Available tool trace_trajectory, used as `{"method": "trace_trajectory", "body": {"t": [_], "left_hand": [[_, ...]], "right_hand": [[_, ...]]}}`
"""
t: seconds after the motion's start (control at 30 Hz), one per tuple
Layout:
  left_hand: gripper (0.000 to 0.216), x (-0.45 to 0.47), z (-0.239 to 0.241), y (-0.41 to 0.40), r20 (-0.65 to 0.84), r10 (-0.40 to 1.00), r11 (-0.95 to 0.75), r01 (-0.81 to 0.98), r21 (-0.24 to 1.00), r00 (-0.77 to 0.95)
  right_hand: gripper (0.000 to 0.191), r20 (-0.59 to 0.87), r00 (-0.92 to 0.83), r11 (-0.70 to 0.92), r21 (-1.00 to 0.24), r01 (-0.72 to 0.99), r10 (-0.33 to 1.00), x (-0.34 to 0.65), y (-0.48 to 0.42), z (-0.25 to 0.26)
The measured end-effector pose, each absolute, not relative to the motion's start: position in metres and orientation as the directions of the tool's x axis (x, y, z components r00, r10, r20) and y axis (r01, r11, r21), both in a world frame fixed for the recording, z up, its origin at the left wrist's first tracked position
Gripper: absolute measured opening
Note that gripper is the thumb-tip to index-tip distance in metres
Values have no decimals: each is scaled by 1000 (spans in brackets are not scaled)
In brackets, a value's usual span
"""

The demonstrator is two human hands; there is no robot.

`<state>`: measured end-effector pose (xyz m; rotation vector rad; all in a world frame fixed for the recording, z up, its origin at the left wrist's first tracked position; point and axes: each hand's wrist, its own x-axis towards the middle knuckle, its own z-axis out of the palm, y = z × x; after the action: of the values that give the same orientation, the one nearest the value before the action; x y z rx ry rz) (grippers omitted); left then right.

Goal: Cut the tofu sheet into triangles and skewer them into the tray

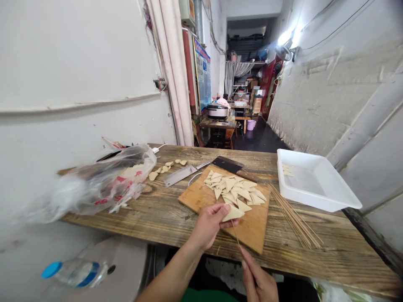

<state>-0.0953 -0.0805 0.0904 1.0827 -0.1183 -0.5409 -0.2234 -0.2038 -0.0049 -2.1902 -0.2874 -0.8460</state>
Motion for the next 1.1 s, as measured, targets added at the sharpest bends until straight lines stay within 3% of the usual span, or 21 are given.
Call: {"method": "trace_trajectory", "body": {"t": [0.37,0.53,0.7,1.0,1.1], "left_hand": [[43,-102,87,-85,-169,-499,338,370,866,850],[42,-108,81,-89,-187,-534,316,400,860,824],[39,-117,73,-96,-183,-551,307,402,863,814],[42,-134,47,-116,-173,-595,192,347,918,785],[42,-118,39,-119,-30,-492,34,54,998,870]], "right_hand": [[39,626,773,-691,-602,399,-100,-224,-202,-7],[33,654,732,-708,-609,358,-193,-220,-199,-7],[27,683,711,-739,-563,370,-165,-216,-203,-2],[22,612,714,-681,-683,262,-339,-214,-214,-2],[26,526,743,-628,-755,186,-413,-216,-225,-9]]}}
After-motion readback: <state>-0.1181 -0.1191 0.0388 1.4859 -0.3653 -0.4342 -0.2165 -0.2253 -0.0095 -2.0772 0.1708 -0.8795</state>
